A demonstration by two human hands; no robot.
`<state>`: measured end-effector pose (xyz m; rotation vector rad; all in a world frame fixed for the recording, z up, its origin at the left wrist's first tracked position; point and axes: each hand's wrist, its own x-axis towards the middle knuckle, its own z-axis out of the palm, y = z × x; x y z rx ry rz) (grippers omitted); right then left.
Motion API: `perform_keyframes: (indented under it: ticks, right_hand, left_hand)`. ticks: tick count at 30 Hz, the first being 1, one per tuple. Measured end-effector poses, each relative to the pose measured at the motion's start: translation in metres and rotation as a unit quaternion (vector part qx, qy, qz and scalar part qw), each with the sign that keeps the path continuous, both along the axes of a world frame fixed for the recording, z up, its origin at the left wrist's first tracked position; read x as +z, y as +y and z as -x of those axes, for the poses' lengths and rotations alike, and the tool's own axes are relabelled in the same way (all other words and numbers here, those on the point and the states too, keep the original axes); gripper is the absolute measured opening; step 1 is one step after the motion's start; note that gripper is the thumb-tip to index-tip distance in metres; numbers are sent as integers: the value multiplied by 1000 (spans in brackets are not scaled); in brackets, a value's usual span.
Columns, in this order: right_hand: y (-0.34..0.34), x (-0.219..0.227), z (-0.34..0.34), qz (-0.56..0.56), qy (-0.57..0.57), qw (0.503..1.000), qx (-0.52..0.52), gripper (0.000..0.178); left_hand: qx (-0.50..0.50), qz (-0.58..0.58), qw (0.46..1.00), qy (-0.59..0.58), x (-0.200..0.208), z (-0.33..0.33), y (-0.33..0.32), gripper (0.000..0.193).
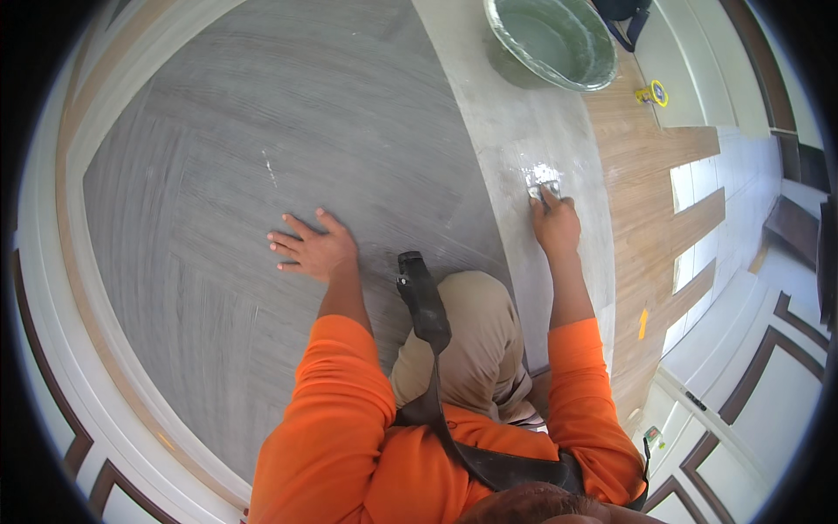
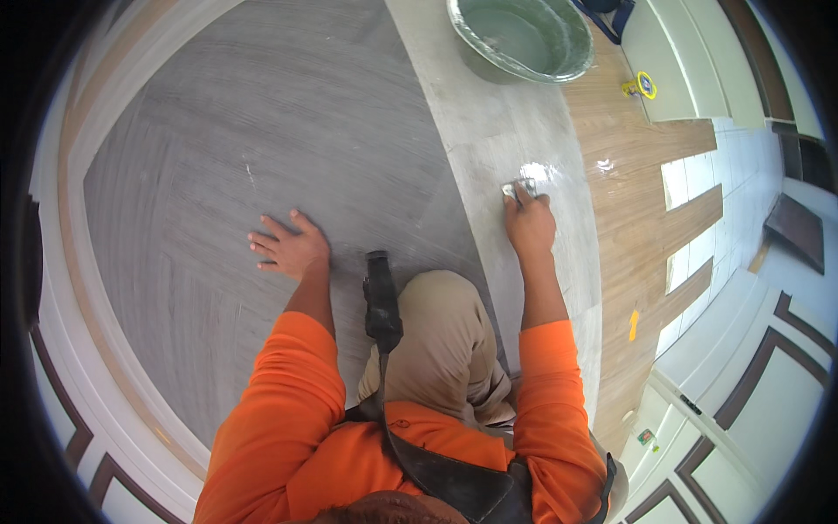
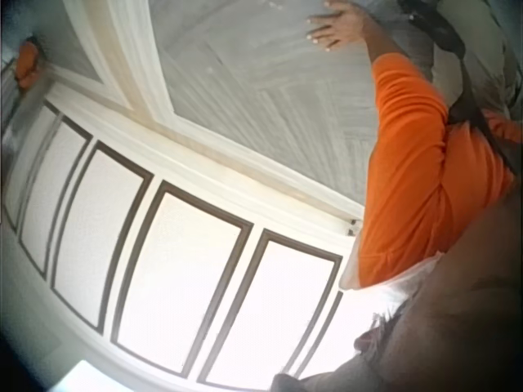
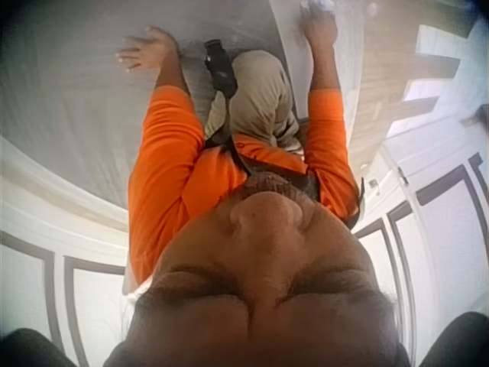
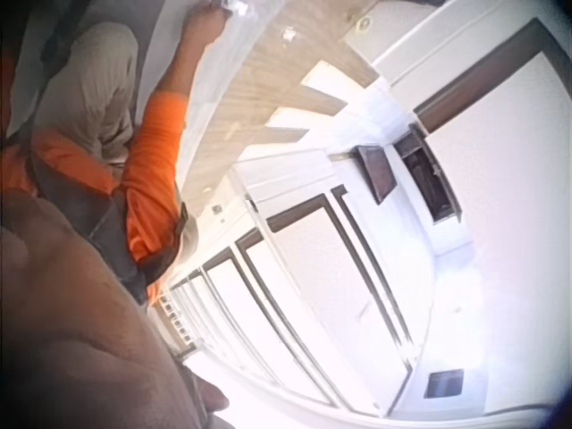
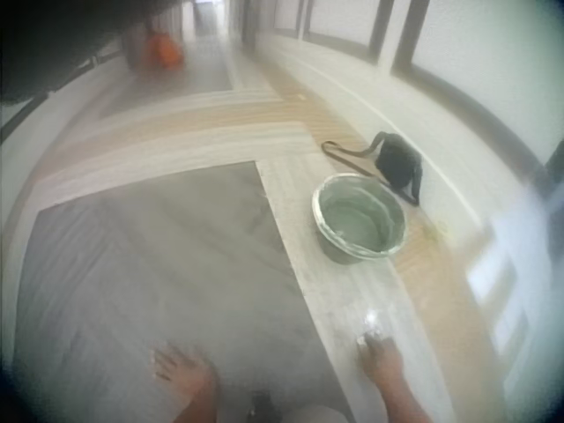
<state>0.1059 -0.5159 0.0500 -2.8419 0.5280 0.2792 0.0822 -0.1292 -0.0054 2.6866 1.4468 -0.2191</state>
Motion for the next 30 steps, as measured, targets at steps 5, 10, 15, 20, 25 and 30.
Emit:
perform_keyframes:
  ticks: [5,10,15,20,25,30]
  right_hand:
    - [4,-4,-18,0,-14,1000,11,42]
    - [-3,-7,9,-13,5,1000,-6,42]
    - [-3,-5,-6,-8,-16,1000,-2,41]
    - [-3,0,0,-14,13,1000,-9,40]
    - [0,1,3,-25,11,1000,-6,39]
    - [5,-1,-20,-17,6,1000,15,40]
  left_hand:
    - [-1,-2,1000,6,-3,3,4,81]
    - [-2,0,1000,19,-1,1,5,80]
    - [-16,-3,1000,15,0,2,4,80]
    - [-12,1,1000,1,-1,4,5,83]
    - [-9,9,1000,10,2,4,4,84]
    - [-4,9,1000,6,4,2,3,85]
